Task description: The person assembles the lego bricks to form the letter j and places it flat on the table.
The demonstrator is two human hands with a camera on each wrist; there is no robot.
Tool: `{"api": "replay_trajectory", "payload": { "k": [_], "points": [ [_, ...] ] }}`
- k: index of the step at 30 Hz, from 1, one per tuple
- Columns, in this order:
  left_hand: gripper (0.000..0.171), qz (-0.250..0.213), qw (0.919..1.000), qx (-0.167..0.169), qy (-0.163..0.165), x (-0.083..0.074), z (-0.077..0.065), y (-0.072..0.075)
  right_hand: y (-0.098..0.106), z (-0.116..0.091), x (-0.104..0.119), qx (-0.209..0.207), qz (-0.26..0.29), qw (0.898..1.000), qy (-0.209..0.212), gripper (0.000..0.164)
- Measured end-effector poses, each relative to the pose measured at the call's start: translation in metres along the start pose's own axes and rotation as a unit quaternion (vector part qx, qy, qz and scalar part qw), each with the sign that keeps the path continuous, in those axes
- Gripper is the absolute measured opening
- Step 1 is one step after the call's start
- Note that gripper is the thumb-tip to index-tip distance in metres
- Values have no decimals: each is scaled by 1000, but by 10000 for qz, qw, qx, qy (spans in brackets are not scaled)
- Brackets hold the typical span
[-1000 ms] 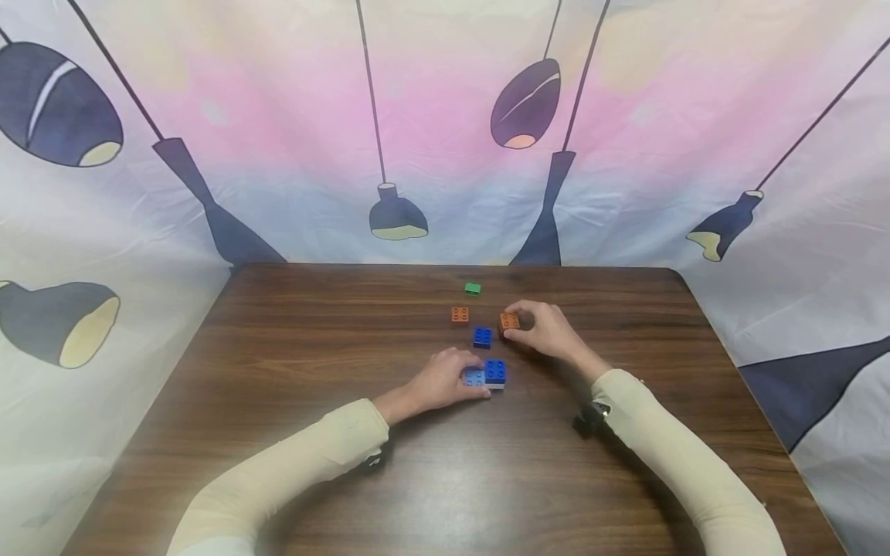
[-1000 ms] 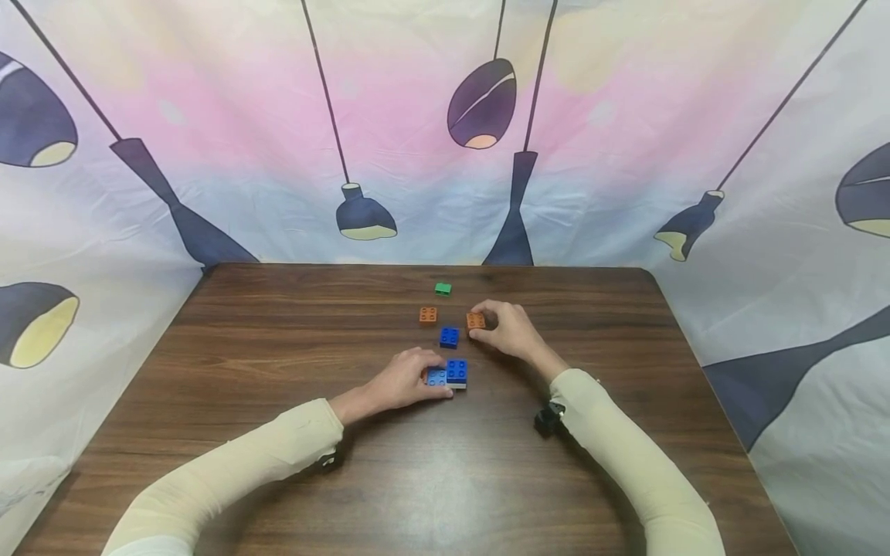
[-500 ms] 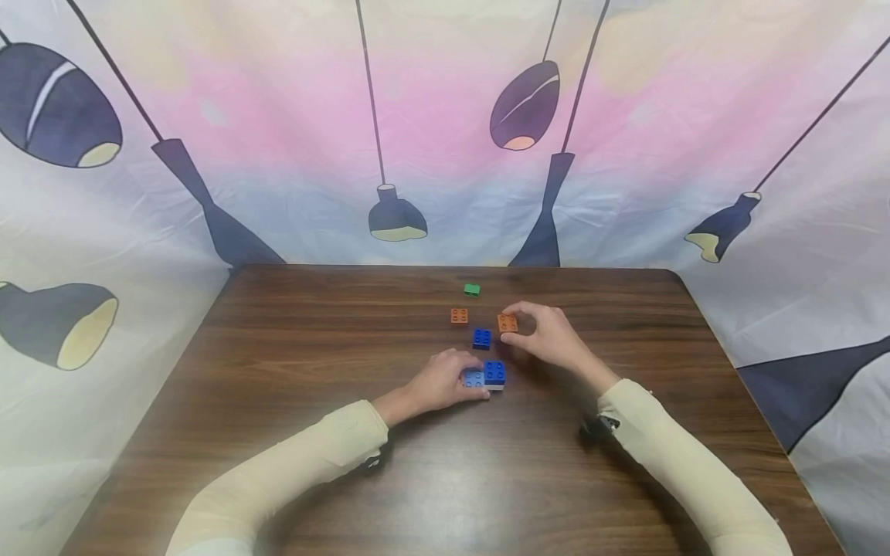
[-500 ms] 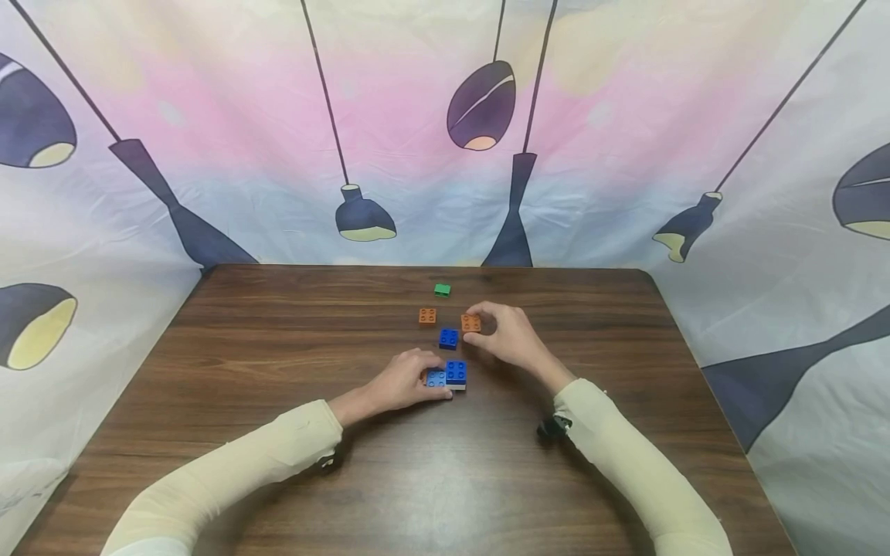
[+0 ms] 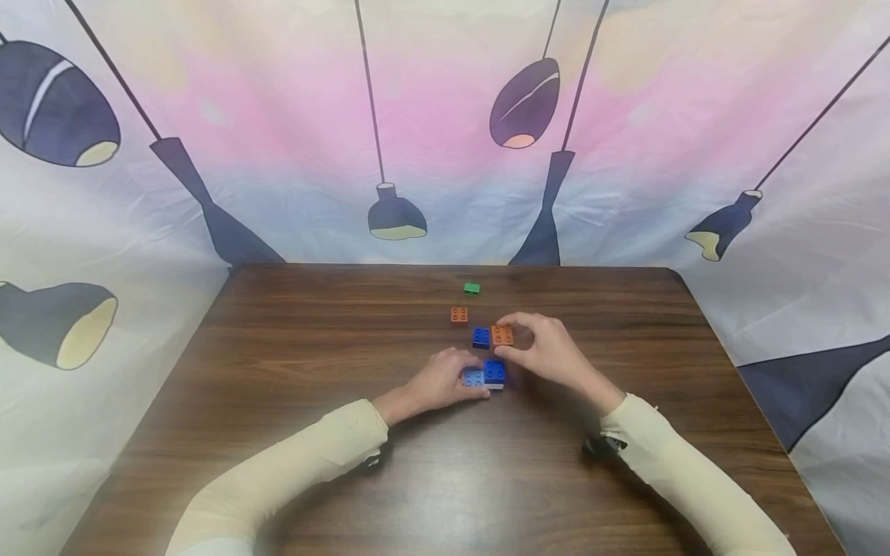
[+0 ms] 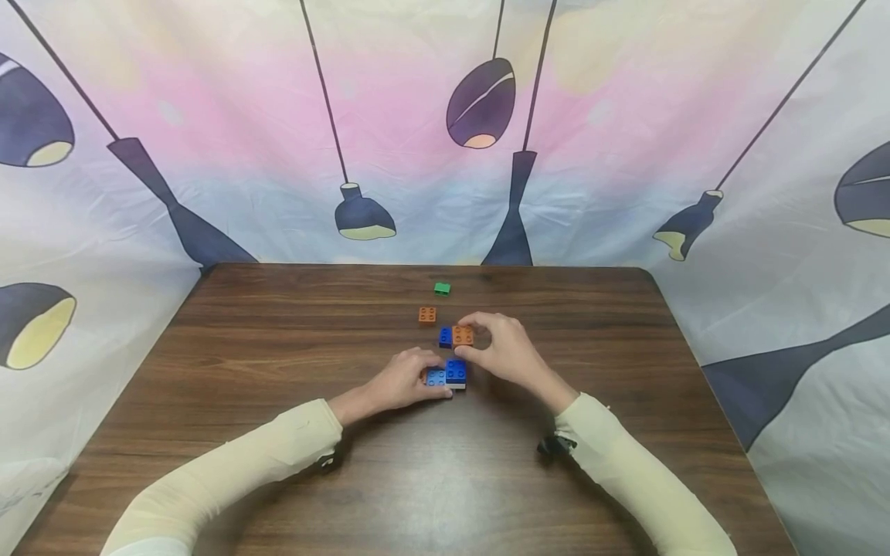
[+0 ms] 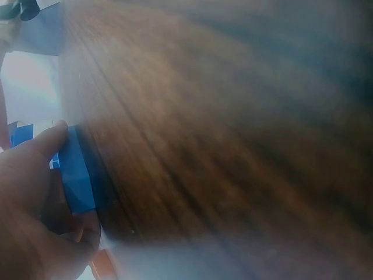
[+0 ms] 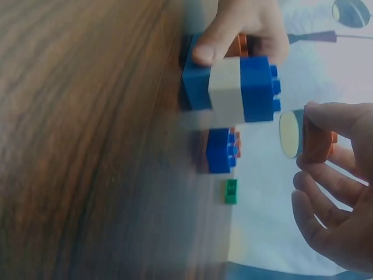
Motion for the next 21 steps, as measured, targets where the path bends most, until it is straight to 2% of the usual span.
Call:
{"api": "replay_trajectory", "payload": {
  "k": [8,14,21],
  "points": [
    [52,14,10000,-39,-13,0,0,0,-3,-11,13,98,-18,9999,121,38],
    [52,-39,10000,9,27,1,0,0,-7,-18,15,147,-54,9997,191,39],
    [50,-26,10000,0,8,1,0,0,-13,-22,13,181,-129,9997,77,38]
  ]
}}
Point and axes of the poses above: each hand's wrist, its own z-axis towards the middle knuckle, its own y-axis out of the back of the hand, x = y × z, the point moved 1 cm from there along z, towards the middle knuckle, and after that the axes turned 2 degrees about z, right-handed, at the moved point
